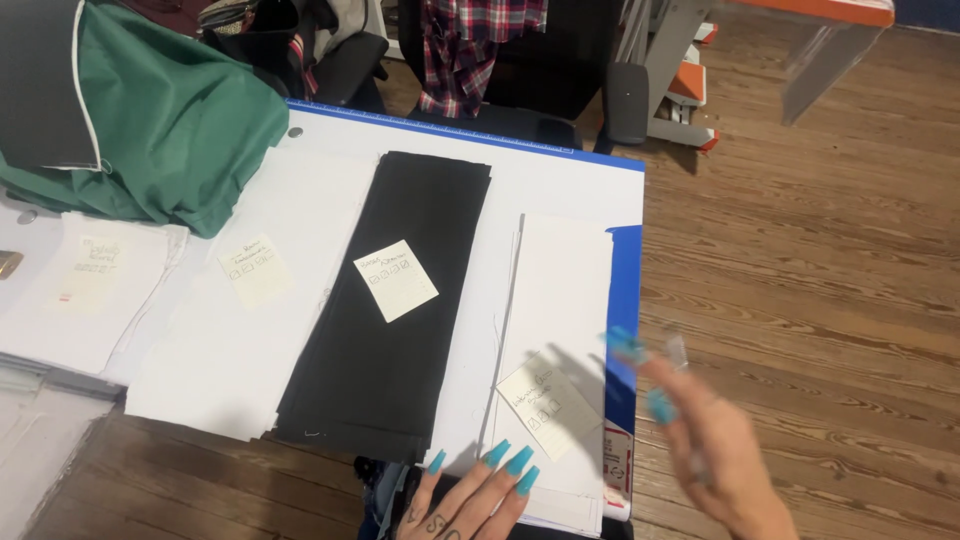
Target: Organizing and labeling strips of black material and paper templates on a workbench
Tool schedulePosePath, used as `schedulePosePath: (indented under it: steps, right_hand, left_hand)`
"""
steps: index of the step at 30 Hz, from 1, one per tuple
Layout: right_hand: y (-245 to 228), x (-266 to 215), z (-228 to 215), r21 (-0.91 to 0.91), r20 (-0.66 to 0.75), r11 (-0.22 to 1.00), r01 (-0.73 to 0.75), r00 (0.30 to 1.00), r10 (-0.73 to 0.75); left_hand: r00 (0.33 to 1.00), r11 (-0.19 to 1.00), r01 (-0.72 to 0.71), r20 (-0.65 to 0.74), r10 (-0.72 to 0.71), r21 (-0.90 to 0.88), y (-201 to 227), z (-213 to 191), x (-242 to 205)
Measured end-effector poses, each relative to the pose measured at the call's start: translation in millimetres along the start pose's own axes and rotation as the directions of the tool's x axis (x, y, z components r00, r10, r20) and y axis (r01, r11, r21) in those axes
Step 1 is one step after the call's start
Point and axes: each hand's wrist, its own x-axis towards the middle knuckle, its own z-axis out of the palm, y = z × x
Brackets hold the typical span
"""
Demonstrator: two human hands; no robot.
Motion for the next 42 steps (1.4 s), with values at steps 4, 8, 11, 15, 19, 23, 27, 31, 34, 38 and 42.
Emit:
schedulePosePath:
  steps: [4, 8, 11, 15, 19, 23, 27, 31, 34, 38, 42]
  right_hand:
    - [-7.1, 0.2, 19.5, -0.278, 0.439, 0.930, 0.242, 0.893, -0.101]
    - [-15.2, 5.2, 28.7, -0.343, 0.406, 0.916, 0.206, 0.912, -0.053]
    - [-17.4, 10.0, 33.5, -0.368, 0.376, 0.917, 0.155, 0.926, -0.005]
    - [-22.1, 25.2, 35.0, -0.279, 0.328, 0.956, 0.089, 0.945, 0.008]
    - [-8.9, 43.5, 38.8, -0.325, 0.321, 0.944, 0.056, 0.946, 0.054]
    - [12.7, 66.6, 43.6, -0.348, 0.312, 0.936, 0.058, 0.948, 0.057]
    - [12.2, 79.0, 38.3, -0.289, 0.357, 0.956, 0.054, 0.932, 0.055]
    - [16.1, 84.0, 32.9, -0.189, 0.304, 0.981, -0.039, 0.948, 0.096]
    - [10.2, 91.0, 26.3, -0.193, 0.214, 0.981, -0.027, 0.974, 0.069]
    - [19.3, 92.8, 35.4, -0.260, 0.513, 0.948, 0.181, 0.858, -0.023]
    - [22.1, 118.4, 44.5, -0.339, 0.432, 0.937, 0.088, 0.899, 0.072]
  left_hand:
    - [0.971, 0.970, -0.224, 0.113, 0.213, 0.099, -10.5, 7.8, -5.0]
    - [0.973, 0.973, -0.211, 0.117, 0.200, 0.091, -12.5, 12.3, -3.2]
    - [0.985, 0.987, -0.162, 0.052, 0.161, -0.002, -4.9, -0.4, 19.6]
    - [0.978, 0.980, -0.199, 0.053, 0.200, -0.014, -15.4, 4.9, 30.8]
    - [0.952, 0.988, -0.142, 0.266, 0.153, -0.058, -21.5, 7.7, 51.6]
    - [0.934, 0.986, -0.133, 0.346, 0.089, 0.104, -34.8, 30.6, 67.0]
    - [0.927, 0.993, -0.091, 0.370, 0.056, 0.080, -31.1, 32.4, 75.2]
    - [0.934, 0.994, -0.077, 0.354, 0.044, 0.080, -31.8, 40.3, 67.5]
    - [0.937, 0.995, -0.076, 0.346, 0.052, 0.057, -35.9, 44.4, 67.5]
    - [0.940, 0.999, -0.046, 0.339, 0.039, 0.012, -35.2, 45.0, 63.1]
    - [0.958, 0.999, -0.045, 0.284, 0.037, 0.023, -37.6, 57.2, 53.7]
